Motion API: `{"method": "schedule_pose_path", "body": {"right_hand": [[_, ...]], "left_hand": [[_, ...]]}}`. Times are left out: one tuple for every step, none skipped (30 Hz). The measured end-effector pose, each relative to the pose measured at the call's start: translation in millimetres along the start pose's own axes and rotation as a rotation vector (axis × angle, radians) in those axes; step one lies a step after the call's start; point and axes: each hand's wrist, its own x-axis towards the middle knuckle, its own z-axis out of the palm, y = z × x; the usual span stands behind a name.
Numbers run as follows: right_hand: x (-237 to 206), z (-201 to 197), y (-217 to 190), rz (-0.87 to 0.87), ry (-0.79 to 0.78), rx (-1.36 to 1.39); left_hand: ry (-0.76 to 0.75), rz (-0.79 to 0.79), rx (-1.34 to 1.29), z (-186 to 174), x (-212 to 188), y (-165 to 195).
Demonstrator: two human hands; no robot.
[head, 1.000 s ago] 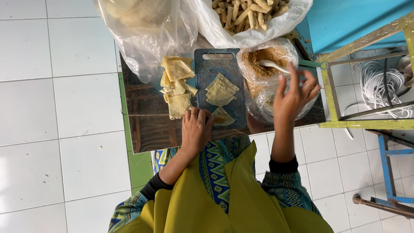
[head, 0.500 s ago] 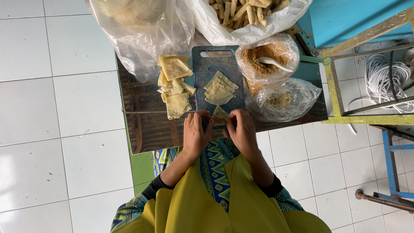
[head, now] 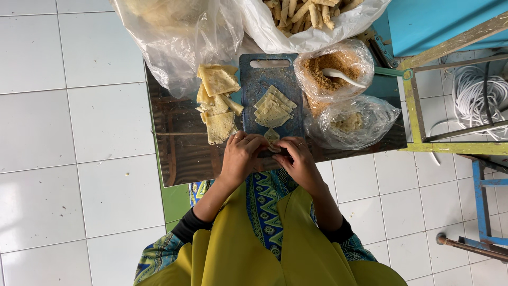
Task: The person places triangular dough wrappers on a cutting board, spoons brown powder from a plastic-lined bowl onto each wrapper, folds the wrapper over the filling, and places the folded piece into a large bag of finished rolled snacks. They repeat this cycle for several wrappers.
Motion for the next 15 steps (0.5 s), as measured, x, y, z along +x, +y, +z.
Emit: {"method": "schedule_pose_path", "body": {"right_hand": [[0.9,2.0,1.8,0.012,0.024,-0.022],[1.9,5.3,3.0,0.027,0.049,-0.045],[2.1,8.0,3.9,0.043,0.075,-0.067],[2.6,10.6,4.6,0.074,0.083,-0.068],[3.5,13.5,5.3,0.105,0.090,-0.068],[4.7,16.3,5.7,0.136,0.096,-0.066],[6.0,18.4,6.0,0.219,0.084,-0.021],[7.6,19.7,6.6,0.301,0.071,0.026],[10.2,20.3,8.5,0.382,0.060,0.070],[13.5,19.9,11.0,0.378,0.047,0.093],[16.6,18.7,13.9,0.376,0.037,0.115],[18.8,17.3,16.5,0.378,0.028,0.137],[20.0,15.7,18.9,0.363,0.018,0.167],[20.6,14.0,21.2,0.346,0.007,0.196],[20.7,13.1,23.0,0.326,-0.004,0.224]], "left_hand": [[0.004,-0.016,0.012,5.7,1.2,-1.3],[0.006,-0.031,0.024,10.8,1.4,-1.8],[0.011,-0.056,0.011,15.0,1.0,-1.8],[0.017,-0.079,0.000,18.8,1.6,-1.5],[0.024,-0.104,-0.011,21.8,2.3,-0.8],[0.022,-0.126,-0.007,23.6,3.2,-0.2],[0.021,-0.150,-0.003,24.6,4.6,0.5],[0.021,-0.173,0.002,24.2,5.5,1.2],[0.024,-0.212,-0.030,22.7,6.3,1.1],[0.027,-0.248,-0.062,20.7,7.1,1.0],[0.028,-0.283,-0.095,18.8,7.9,0.9],[0.022,-0.297,-0.117,17.2,8.7,0.7],[0.014,-0.313,-0.140,15.9,8.5,0.9],[0.007,-0.329,-0.163,14.7,8.1,0.7],[0.019,-0.260,-0.128,13.4,8.1,0.0]]}}
